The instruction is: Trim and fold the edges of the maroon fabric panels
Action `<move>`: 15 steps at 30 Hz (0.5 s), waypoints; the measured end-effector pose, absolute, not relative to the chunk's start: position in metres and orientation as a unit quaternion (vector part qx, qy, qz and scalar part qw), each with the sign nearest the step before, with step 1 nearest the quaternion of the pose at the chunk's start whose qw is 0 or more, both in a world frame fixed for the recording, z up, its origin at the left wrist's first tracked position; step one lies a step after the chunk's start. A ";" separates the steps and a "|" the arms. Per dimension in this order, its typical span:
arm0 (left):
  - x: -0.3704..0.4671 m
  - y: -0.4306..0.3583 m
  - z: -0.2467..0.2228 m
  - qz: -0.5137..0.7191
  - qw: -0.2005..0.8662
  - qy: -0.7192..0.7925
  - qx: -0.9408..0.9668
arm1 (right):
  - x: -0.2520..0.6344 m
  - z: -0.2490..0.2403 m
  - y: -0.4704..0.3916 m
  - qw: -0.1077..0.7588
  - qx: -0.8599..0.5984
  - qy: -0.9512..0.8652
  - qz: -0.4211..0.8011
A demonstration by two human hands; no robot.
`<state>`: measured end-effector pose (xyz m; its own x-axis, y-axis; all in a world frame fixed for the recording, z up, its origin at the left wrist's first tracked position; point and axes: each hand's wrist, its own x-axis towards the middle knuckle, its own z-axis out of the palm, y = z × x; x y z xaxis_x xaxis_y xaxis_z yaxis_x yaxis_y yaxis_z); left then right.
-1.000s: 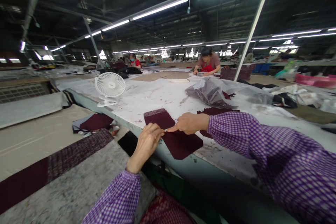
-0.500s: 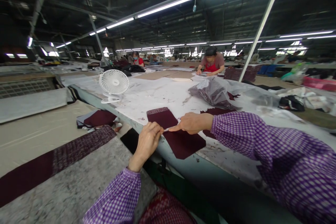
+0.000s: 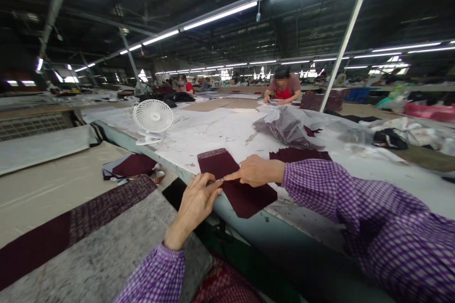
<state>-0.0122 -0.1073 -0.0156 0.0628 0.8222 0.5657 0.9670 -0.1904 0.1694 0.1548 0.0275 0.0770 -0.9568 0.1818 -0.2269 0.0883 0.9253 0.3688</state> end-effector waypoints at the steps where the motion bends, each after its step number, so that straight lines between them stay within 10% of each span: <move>1: -0.011 -0.108 -0.016 -0.275 0.134 -0.626 -0.717 | 0.156 0.076 0.031 0.123 0.081 0.975 0.168; 15: -0.012 -0.078 -0.001 -0.338 0.028 -0.636 -0.693 | 0.168 0.050 0.084 0.024 0.107 0.984 -0.140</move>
